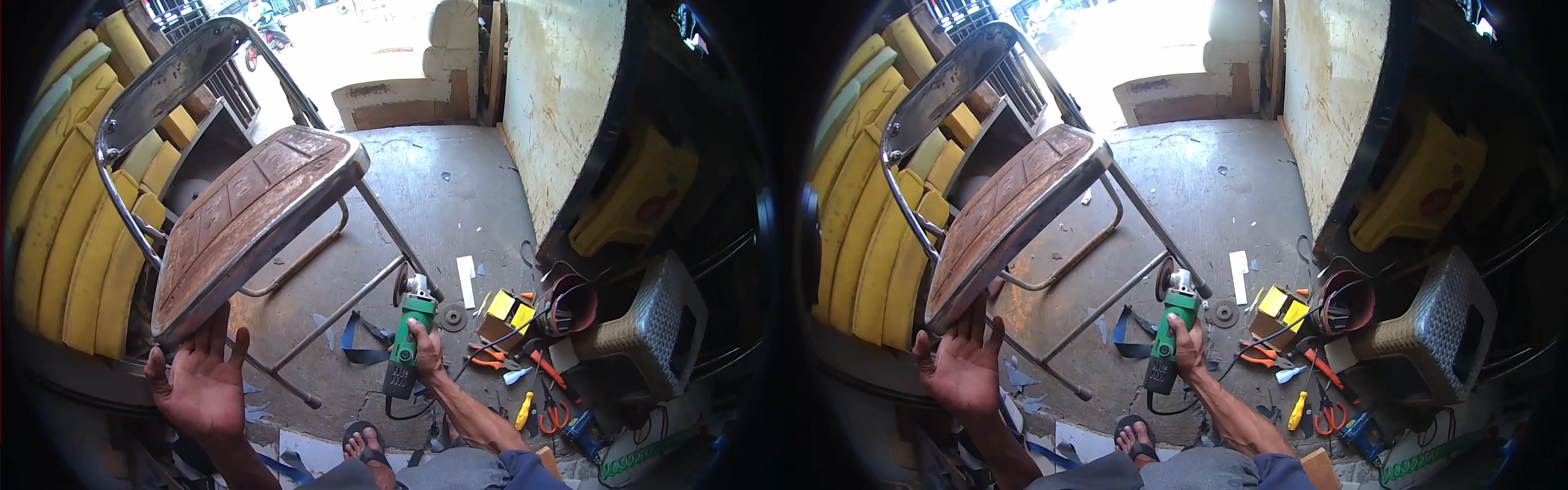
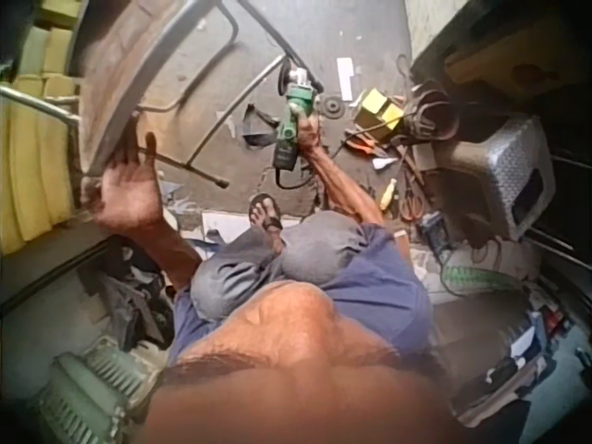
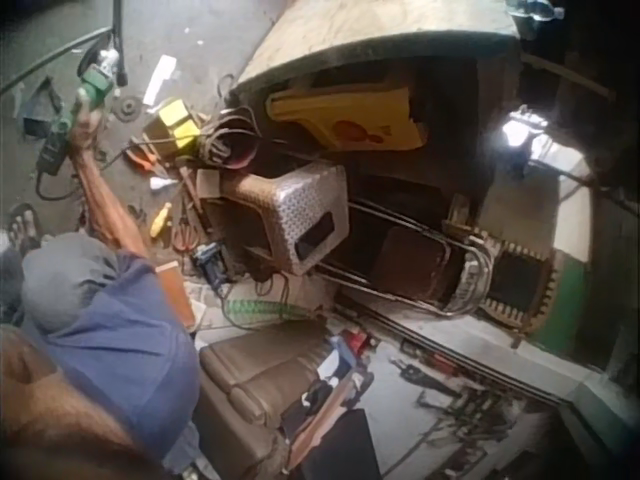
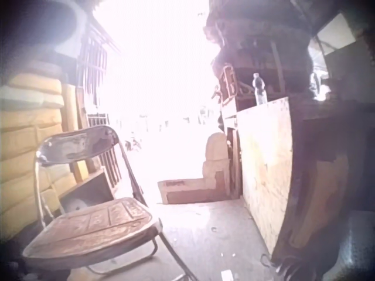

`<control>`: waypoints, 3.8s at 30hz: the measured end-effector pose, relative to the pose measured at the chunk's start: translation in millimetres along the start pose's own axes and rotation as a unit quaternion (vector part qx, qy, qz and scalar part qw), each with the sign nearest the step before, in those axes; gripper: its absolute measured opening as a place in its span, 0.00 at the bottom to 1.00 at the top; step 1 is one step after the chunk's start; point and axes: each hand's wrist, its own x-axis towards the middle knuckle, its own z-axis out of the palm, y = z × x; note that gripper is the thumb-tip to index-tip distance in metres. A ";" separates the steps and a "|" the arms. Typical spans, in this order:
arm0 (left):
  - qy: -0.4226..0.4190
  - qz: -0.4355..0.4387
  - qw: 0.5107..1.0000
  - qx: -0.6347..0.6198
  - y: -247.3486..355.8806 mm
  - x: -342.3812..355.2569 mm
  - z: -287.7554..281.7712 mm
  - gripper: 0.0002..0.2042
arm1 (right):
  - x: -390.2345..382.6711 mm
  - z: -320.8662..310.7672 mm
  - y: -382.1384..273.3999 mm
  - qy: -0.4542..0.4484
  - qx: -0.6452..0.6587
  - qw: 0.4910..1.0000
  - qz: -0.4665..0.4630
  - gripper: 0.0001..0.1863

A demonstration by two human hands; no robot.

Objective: The person uses an angle grinder to smooth or cut a metal chair frame, holding the grinder with both hands and moving it along the edges of the frame.

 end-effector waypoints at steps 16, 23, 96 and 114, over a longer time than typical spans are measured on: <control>-0.013 0.011 0.998 -0.053 -15.0 -15.3 -16.2 0.45 | -48.4 -10.5 -126.2 -0.085 -0.871 0.446 -0.186 0.42; -0.042 0.006 0.998 -0.043 -11.2 -19.1 -12.2 0.44 | -16.2 14.2 -132.7 -0.123 -0.934 0.270 -0.197 0.31; -0.024 0.000 0.999 -0.039 -16.0 -24.3 -8.4 0.43 | 3.0 56.1 -89.9 -0.056 -0.962 0.259 -0.066 0.33; -0.051 -0.001 0.996 -0.072 -17.4 -25.5 -9.5 0.38 | -20.4 41.7 -122.8 -0.093 -0.955 0.261 -0.109 0.34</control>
